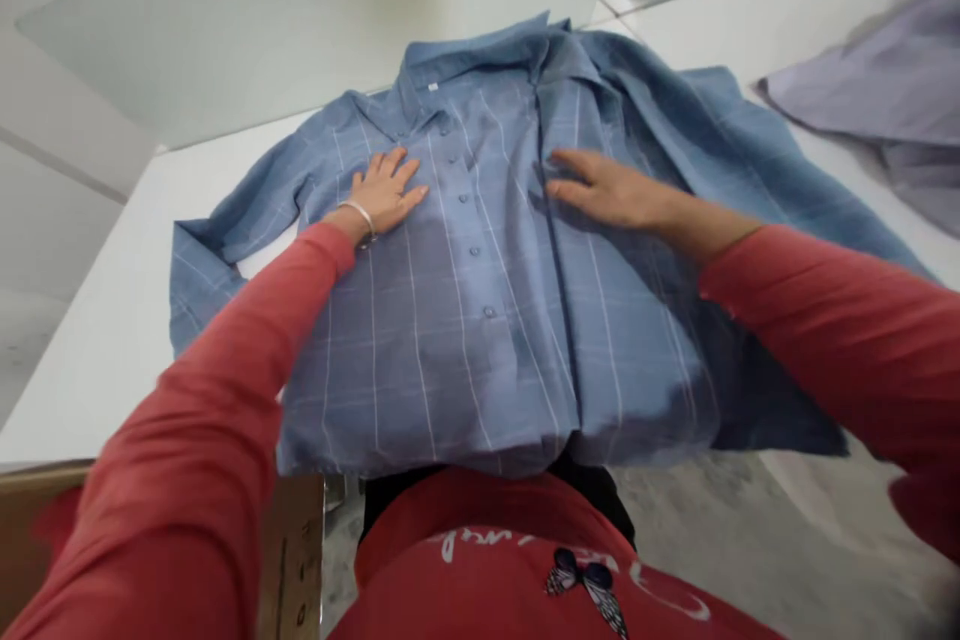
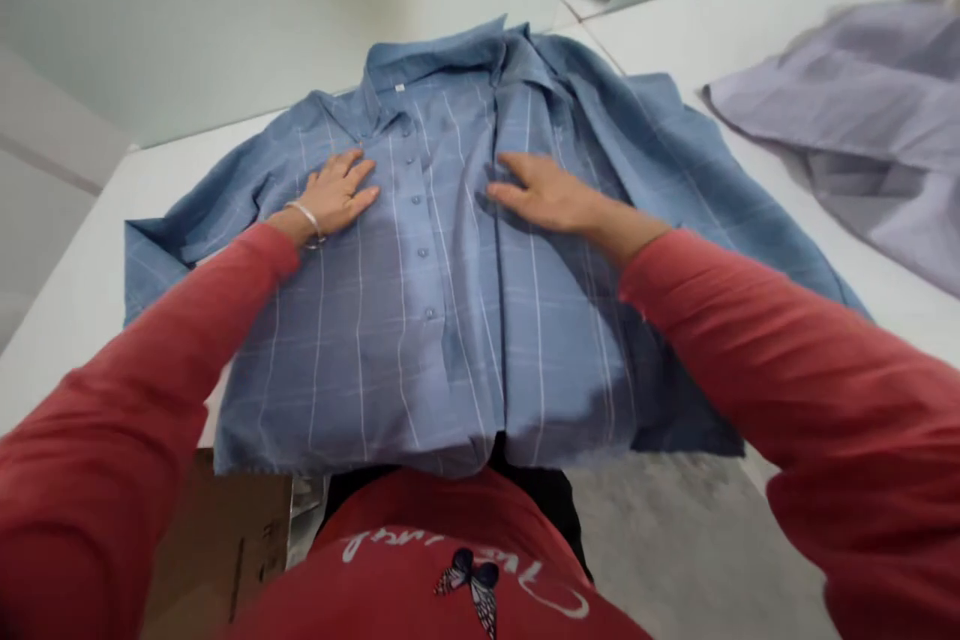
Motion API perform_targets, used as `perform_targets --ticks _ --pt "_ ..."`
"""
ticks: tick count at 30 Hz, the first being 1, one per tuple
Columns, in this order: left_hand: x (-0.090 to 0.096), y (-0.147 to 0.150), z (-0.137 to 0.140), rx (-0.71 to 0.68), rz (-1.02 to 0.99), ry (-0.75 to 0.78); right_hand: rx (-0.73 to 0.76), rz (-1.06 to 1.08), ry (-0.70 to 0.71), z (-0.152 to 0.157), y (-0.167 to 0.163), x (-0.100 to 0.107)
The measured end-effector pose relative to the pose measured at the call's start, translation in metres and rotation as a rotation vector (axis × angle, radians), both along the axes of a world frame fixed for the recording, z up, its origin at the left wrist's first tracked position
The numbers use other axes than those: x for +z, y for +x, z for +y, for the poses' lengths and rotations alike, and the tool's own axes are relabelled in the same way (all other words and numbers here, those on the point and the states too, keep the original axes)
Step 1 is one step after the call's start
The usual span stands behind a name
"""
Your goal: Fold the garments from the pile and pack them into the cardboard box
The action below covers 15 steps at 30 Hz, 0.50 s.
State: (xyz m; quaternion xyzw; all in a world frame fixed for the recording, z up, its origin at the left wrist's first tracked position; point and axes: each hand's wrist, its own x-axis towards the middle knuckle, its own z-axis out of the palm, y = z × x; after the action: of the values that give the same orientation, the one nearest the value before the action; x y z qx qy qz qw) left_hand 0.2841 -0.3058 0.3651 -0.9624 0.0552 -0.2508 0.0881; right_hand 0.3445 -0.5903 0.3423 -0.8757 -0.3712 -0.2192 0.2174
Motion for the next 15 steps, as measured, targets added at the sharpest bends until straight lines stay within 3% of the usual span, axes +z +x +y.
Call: perform_targets --ticks 4,8,11,15 --pt "-0.047 -0.099 -0.032 -0.198 0.049 0.065 0.090 0.049 0.322 -0.043 -0.067 0.002" --pt "-0.106 -0.172 -0.066 -0.424 0.155 0.165 0.206 0.243 0.512 -0.095 -0.140 -0.034" --pt "-0.143 -0.193 -0.080 -0.542 0.121 0.280 0.217 0.401 0.444 -0.123 -0.168 -0.076" --pt "-0.176 -0.198 -0.093 -0.530 -0.128 0.419 0.161 0.532 0.248 -0.133 -0.179 -0.134"
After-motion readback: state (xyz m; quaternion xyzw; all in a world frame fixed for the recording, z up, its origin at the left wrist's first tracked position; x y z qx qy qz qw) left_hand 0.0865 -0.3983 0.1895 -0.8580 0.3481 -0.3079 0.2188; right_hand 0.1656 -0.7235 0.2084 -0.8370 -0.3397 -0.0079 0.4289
